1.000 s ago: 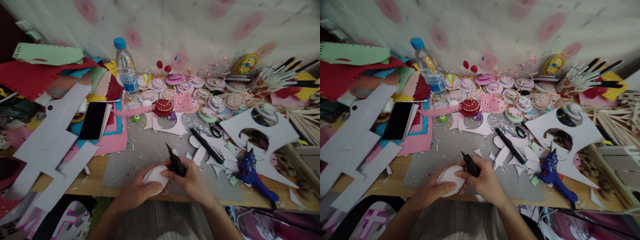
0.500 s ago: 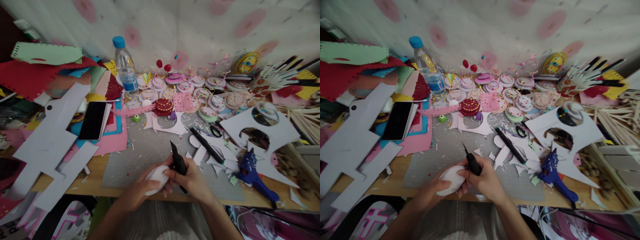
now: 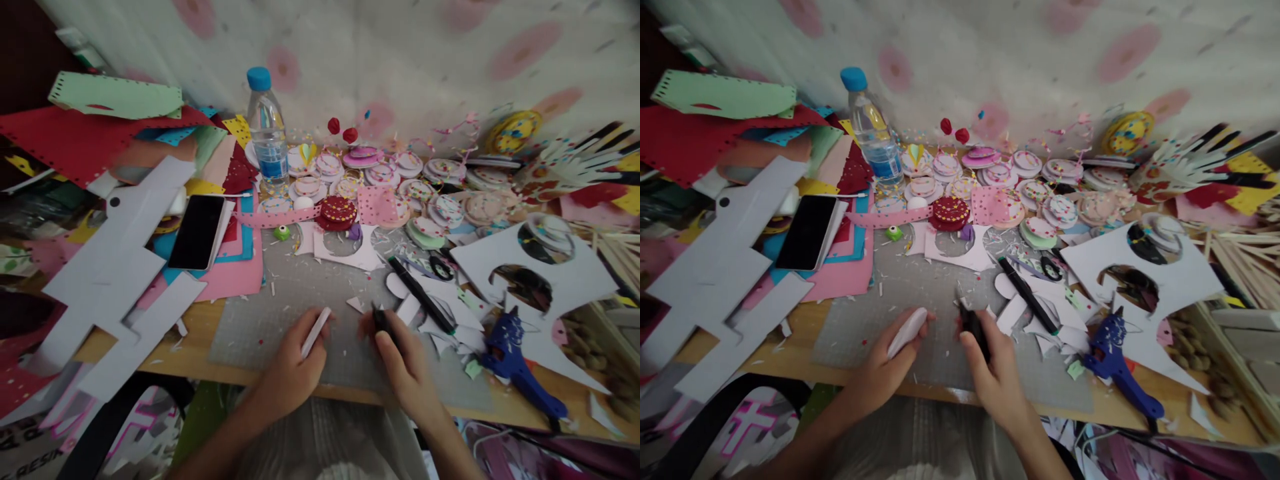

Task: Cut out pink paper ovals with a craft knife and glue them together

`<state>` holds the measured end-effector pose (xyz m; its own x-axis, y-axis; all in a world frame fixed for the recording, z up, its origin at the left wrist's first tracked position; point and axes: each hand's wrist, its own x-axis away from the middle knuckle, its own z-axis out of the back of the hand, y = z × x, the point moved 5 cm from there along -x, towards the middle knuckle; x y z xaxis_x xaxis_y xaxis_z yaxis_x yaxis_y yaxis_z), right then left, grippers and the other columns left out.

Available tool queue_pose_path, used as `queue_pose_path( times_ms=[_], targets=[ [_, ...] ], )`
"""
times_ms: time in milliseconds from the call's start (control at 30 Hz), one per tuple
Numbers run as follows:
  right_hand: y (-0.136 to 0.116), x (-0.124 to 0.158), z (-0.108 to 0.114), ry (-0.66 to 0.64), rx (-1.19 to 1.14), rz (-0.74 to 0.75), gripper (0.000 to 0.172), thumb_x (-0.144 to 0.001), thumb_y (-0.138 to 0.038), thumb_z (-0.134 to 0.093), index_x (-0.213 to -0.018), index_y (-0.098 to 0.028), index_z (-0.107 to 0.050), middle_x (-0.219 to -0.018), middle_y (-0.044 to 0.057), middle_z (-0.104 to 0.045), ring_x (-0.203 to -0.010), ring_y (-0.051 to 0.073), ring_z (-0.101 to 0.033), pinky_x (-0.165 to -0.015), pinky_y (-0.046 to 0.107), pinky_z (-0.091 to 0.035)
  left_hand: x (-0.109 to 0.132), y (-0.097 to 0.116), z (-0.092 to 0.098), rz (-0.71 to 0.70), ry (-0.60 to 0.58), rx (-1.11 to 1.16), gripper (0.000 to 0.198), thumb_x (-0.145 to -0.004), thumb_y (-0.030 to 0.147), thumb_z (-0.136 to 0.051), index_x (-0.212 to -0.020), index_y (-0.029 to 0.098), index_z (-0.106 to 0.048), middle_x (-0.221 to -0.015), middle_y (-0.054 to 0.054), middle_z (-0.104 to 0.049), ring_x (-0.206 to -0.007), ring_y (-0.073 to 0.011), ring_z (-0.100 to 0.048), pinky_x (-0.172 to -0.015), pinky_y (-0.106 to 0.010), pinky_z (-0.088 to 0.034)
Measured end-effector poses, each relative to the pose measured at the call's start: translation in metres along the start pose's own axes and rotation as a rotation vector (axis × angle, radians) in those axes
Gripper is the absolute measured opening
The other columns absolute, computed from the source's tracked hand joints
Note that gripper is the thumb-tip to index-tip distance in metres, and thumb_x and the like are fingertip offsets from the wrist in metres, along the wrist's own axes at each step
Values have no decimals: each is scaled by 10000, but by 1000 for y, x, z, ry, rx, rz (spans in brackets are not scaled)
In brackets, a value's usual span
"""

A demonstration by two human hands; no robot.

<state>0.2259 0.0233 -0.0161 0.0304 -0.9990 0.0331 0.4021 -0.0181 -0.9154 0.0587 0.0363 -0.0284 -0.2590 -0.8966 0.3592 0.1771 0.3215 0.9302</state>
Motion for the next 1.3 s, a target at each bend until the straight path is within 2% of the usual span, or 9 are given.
queue_pose_path(
  times_ms=[100, 200, 400, 600, 700, 900, 1100, 1300],
  targets=[
    [-5, 10, -6, -176, 183, 92, 191, -956, -377, -477, -995, -210, -562, -742, 18, -612, -654, 194, -577, -582, 280, -384, 1, 5, 3, -145, 66, -94, 404, -781, 49, -410, -1133, 201, -536, -1001, -32, -580, -947, -183, -544, -866, -287, -404],
    [-13, 14, -13, -251, 332, 180, 215, -950, -399, -494, -989, -195, -549, -759, 41, -626, -663, 210, -597, -579, 288, -378, 2, 5, 3, -214, 70, -154, 476, -740, 12, -404, -1175, 183, -492, -1093, -66, -565, -1018, -201, -533, -910, -314, -395],
    [-23, 13, -14, -225, 403, 272, 278, -971, -438, -442, -972, -179, -543, -740, 45, -626, -640, 207, -607, -558, 281, -381, 7, 4, 4, -278, 49, -185, 555, -721, -1, -417, -1228, 224, -425, -1156, -57, -497, -1105, -209, -482, -975, -347, -354],
    [-26, 15, -11, -233, 399, 293, 308, -976, -455, -425, -961, -174, -550, -748, 43, -629, -642, 203, -605, -555, 278, -388, 8, 8, 5, -191, -90, -96, 560, -744, 15, -423, -1230, 294, -412, -1082, -3, -490, -1015, -177, -497, -915, -306, -382],
    [-26, 14, -12, -240, 400, 290, 311, -977, -455, -423, -959, -172, -554, -752, 44, -632, -649, 203, -604, -560, 280, -387, 8, 9, 4, -217, -112, -74, 581, -768, 12, -399, -1260, 323, -398, -1121, 4, -492, -1057, -169, -489, -946, -306, -365],
    [-26, 14, -13, -259, 384, 275, 338, -976, -474, -416, -959, -171, -565, -746, 43, -629, -645, 204, -595, -551, 281, -371, 9, 10, 2, -244, -110, -64, 667, -693, -7, -370, -1271, 326, -393, -1151, -1, -483, -1073, -173, -484, -960, -321, -354],
    [-27, 15, -11, -252, 390, 284, 336, -980, -465, -407, -961, -168, -562, -745, 47, -630, -639, 204, -595, -552, 283, -370, 6, 10, 1, -188, -29, -102, 570, -607, 2, -390, -1100, 279, -465, -926, 22, -484, -886, -164, -488, -797, -282, -399],
    [-27, 15, -11, -258, 396, 280, 340, -979, -475, -404, -953, -174, -560, -755, 52, -635, -651, 209, -600, -559, 285, -373, 4, 8, 0, -204, 2, -113, 542, -597, 7, -378, -1069, 247, -491, -962, 7, -532, -908, -171, -506, -821, -297, -407]
  ],
)
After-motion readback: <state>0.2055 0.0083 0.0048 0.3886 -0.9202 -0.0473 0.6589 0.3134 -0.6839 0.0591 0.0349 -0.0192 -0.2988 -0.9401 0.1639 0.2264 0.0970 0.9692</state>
